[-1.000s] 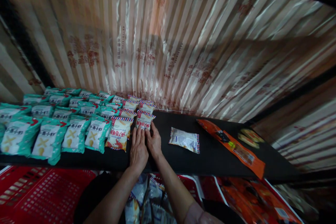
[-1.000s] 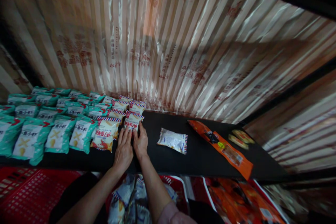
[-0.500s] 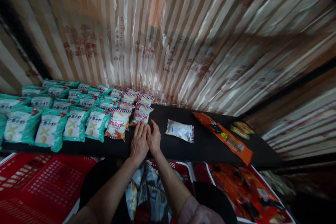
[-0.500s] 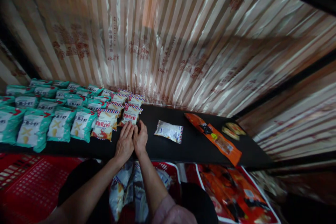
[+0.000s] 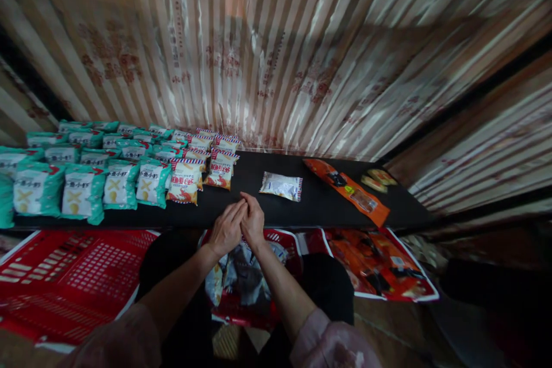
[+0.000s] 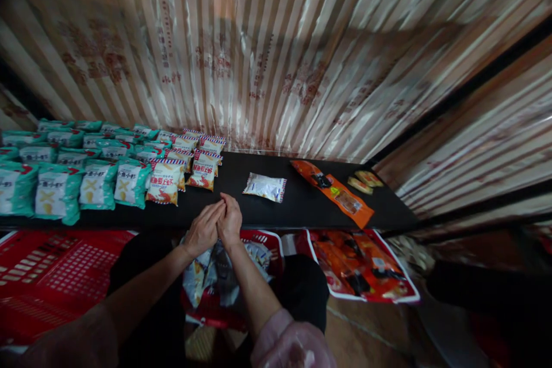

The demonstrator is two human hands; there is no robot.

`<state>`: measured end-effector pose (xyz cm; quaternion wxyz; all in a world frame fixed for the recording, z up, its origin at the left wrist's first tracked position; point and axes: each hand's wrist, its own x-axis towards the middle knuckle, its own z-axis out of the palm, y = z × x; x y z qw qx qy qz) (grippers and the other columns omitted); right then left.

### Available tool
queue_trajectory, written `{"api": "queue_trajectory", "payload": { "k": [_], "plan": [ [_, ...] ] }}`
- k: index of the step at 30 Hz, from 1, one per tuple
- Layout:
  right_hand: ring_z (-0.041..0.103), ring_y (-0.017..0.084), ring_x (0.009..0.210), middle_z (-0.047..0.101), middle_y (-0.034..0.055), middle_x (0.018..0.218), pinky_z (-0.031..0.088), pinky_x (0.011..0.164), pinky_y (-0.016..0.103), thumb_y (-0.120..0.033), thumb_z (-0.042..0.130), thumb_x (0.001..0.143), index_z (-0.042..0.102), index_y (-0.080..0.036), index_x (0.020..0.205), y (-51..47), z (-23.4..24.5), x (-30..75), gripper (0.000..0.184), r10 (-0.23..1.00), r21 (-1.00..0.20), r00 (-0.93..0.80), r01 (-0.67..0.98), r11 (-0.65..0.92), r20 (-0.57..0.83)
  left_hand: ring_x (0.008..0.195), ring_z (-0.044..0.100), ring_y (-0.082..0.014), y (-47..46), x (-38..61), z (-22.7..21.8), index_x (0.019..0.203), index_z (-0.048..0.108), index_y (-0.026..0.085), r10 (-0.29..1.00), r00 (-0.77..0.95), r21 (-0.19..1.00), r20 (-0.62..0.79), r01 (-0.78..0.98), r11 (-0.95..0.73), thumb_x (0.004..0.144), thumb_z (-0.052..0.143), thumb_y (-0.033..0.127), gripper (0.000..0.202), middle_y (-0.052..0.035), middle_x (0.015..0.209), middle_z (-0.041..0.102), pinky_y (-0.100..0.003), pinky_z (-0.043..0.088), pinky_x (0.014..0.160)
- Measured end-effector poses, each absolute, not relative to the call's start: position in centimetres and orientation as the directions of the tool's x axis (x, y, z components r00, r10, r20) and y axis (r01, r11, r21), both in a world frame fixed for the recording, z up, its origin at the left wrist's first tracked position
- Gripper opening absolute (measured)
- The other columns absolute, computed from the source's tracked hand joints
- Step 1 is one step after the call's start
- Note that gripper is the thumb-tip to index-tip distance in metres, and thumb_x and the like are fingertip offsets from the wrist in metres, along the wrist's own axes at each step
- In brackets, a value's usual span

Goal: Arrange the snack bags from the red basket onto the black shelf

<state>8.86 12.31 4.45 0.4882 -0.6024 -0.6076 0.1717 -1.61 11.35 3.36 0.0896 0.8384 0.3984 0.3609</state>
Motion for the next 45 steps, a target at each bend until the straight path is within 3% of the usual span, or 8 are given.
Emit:
{"api": "queue_trajectory", "payload": {
  "k": [12,18,23,31,37,45],
  "plan": [
    [0.059,0.018,0.092,0.065,0.0083,0.097,0.047,0.085,0.033,-0.016,0.040,0.076,0.064,-0.017,0.100,5.5,2.1,11.1,0.034,0.896,-0.804,0.214,0.554,0.216,0.389,0.117,0.047,-0.0234,5.7,-0.2,0.8,0.126,0.047,0.008,0.677,0.545,0.434,0.495,0.520,-0.735,0.082,0.030,0.012,0.047,-0.0169,0.123,0.055,-0.042,0.044,0.098],
    [0.060,0.019,0.091,0.066,0.0090,0.095,0.046,0.086,0.034,-0.017,0.042,0.074,0.066,-0.017,0.098,3.5,-0.5,12.4,0.034,0.909,-0.793,0.290,0.605,0.069,0.300,0.117,0.049,-0.0230,4.6,0.6,0.1,0.126,0.046,0.010,0.671,0.659,0.489,0.339,0.486,-0.724,0.077,0.035,0.011,0.050,-0.0160,0.125,0.054,-0.043,0.044,0.097],
    [0.060,0.019,0.091,0.067,0.0090,0.094,0.045,0.087,0.035,-0.017,0.038,0.076,0.065,-0.017,0.098,2.3,-2.1,13.1,0.035,0.911,-0.764,0.342,0.643,-0.048,0.231,0.116,0.048,-0.0208,4.4,1.0,-0.4,0.124,0.047,0.013,0.687,0.705,0.533,0.174,0.519,-0.668,0.074,0.038,0.008,0.051,-0.0126,0.122,0.055,-0.039,0.041,0.100],
    [0.061,0.022,0.094,0.067,0.0120,0.098,0.046,0.087,0.036,-0.027,0.036,0.080,0.065,-0.014,0.100,-0.5,-5.4,13.3,0.038,0.885,-0.770,0.458,0.594,-0.232,0.087,0.104,0.055,-0.0232,4.2,0.6,-0.9,0.102,0.060,0.015,0.696,0.698,0.495,-0.166,0.669,-0.554,0.080,0.042,0.015,0.029,-0.0123,0.104,0.063,-0.035,0.042,0.092],
    [0.061,0.026,0.098,0.066,0.0159,0.103,0.045,0.088,0.038,-0.038,0.035,0.082,0.063,-0.010,0.106,-1.2,-6.4,13.0,0.046,0.876,-0.753,0.482,0.579,-0.311,0.009,0.100,0.058,-0.0227,4.2,0.6,-1.5,0.090,0.063,0.015,0.706,0.664,0.454,-0.247,0.723,-0.521,0.080,0.042,0.014,0.023,-0.0111,0.096,0.066,-0.035,0.042,0.090],
    [0.061,0.026,0.098,0.066,0.0149,0.103,0.045,0.088,0.037,-0.048,0.037,0.081,0.064,-0.012,0.104,-1.4,-6.5,13.1,0.050,0.889,-0.784,0.458,0.559,-0.269,0.021,0.096,0.058,-0.0210,4.0,0.1,-1.8,0.085,0.061,0.017,0.724,0.632,0.468,-0.276,0.746,-0.473,0.084,0.036,0.015,0.025,-0.0085,0.092,0.066,-0.033,0.041,0.087]
  ]
}}
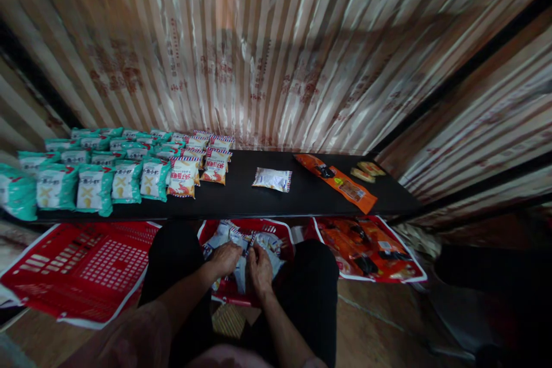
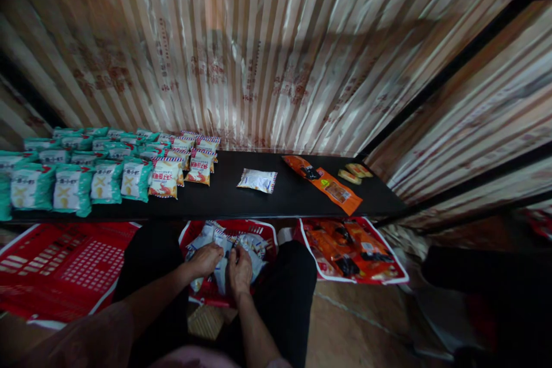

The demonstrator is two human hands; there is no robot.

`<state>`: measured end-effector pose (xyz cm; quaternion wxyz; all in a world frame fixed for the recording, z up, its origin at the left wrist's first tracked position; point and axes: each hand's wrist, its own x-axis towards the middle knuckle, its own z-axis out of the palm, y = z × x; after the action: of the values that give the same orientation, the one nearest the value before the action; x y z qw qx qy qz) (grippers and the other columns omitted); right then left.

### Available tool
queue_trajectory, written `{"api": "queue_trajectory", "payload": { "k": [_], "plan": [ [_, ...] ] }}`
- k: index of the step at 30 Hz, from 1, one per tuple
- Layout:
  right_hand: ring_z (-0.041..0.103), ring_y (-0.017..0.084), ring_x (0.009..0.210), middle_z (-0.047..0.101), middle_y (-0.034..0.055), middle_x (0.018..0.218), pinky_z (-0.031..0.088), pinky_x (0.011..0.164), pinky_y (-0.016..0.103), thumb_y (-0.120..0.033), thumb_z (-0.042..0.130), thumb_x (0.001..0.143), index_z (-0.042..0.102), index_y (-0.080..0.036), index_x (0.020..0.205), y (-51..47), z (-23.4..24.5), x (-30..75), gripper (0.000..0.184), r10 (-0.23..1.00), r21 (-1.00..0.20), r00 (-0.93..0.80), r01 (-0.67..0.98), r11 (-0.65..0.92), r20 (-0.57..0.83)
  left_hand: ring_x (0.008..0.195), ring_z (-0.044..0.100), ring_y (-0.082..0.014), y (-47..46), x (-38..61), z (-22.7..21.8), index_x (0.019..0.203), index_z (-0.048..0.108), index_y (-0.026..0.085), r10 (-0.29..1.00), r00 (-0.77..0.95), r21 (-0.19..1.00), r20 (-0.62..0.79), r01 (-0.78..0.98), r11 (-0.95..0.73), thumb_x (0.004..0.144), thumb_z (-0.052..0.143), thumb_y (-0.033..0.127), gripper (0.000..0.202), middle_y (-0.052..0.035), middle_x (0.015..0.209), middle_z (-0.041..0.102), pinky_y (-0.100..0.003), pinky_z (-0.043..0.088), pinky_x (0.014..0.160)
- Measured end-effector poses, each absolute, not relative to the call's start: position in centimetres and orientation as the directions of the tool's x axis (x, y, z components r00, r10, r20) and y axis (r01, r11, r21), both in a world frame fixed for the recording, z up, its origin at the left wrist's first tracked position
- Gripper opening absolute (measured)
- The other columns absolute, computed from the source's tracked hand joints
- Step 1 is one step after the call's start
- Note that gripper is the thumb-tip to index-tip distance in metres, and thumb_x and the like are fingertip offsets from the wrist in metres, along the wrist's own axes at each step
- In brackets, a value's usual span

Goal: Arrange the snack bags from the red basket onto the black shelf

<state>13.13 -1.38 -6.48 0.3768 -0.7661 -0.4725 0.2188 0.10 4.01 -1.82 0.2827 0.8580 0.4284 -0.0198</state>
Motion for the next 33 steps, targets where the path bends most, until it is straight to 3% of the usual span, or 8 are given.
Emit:
{"api": "queue_trajectory", "payload": {
  "k": [10,16,20,26,33],
  "plan": [
    [0.064,0.026,0.091,0.069,0.0095,0.095,0.047,0.078,0.034,-0.055,0.033,0.083,0.062,-0.020,0.108,-1.6,-4.5,12.5,0.052,0.871,-0.771,0.473,0.503,-0.391,-0.133,0.087,0.060,-0.0151,3.3,-0.5,-2.7,0.091,0.055,0.019,0.833,0.502,0.579,-0.232,0.760,-0.297,0.087,0.036,0.021,0.020,-0.0025,0.088,0.065,-0.024,0.041,0.077],
    [0.065,0.026,0.089,0.070,0.0112,0.094,0.046,0.076,0.034,-0.056,0.032,0.083,0.064,-0.019,0.106,-1.6,-4.5,12.3,0.054,0.873,-0.762,0.468,0.511,-0.397,-0.141,0.083,0.059,-0.0136,3.5,-0.8,-3.1,0.088,0.055,0.019,0.892,0.401,0.634,-0.209,0.750,-0.189,0.089,0.034,0.022,0.021,-0.0014,0.084,0.064,-0.022,0.040,0.074],
    [0.064,0.027,0.093,0.069,0.0117,0.098,0.045,0.079,0.034,-0.057,0.031,0.084,0.063,-0.017,0.109,-1.6,-4.2,12.3,0.056,0.878,-0.749,0.448,0.520,-0.410,-0.170,0.078,0.059,-0.0133,4.1,-0.5,-3.0,0.087,0.056,0.018,0.919,0.349,0.666,-0.183,0.732,-0.145,0.088,0.037,0.020,0.019,-0.0017,0.081,0.064,-0.022,0.039,0.071],
    [0.059,0.026,0.105,0.064,0.0126,0.111,0.040,0.088,0.035,-0.055,0.019,0.088,0.052,-0.017,0.122,-1.6,-3.0,12.3,0.061,0.865,-0.641,0.383,0.583,-0.499,-0.325,0.074,0.058,-0.0138,4.9,0.0,-2.7,0.085,0.059,0.018,0.943,0.297,0.707,-0.147,0.699,-0.110,0.086,0.040,0.019,0.019,-0.0014,0.077,0.064,-0.023,0.039,0.069],
    [0.062,0.029,0.093,0.068,0.0149,0.095,0.041,0.081,0.038,-0.056,0.015,0.088,0.056,-0.016,0.115,-1.6,-2.5,12.3,0.063,0.852,-0.624,0.405,0.582,-0.521,-0.333,0.076,0.059,-0.0141,5.2,0.3,-1.9,0.084,0.061,0.018,0.951,0.281,0.745,-0.129,0.660,-0.094,0.085,0.043,0.020,0.018,-0.0016,0.079,0.065,-0.024,0.040,0.071]
  ]
}}
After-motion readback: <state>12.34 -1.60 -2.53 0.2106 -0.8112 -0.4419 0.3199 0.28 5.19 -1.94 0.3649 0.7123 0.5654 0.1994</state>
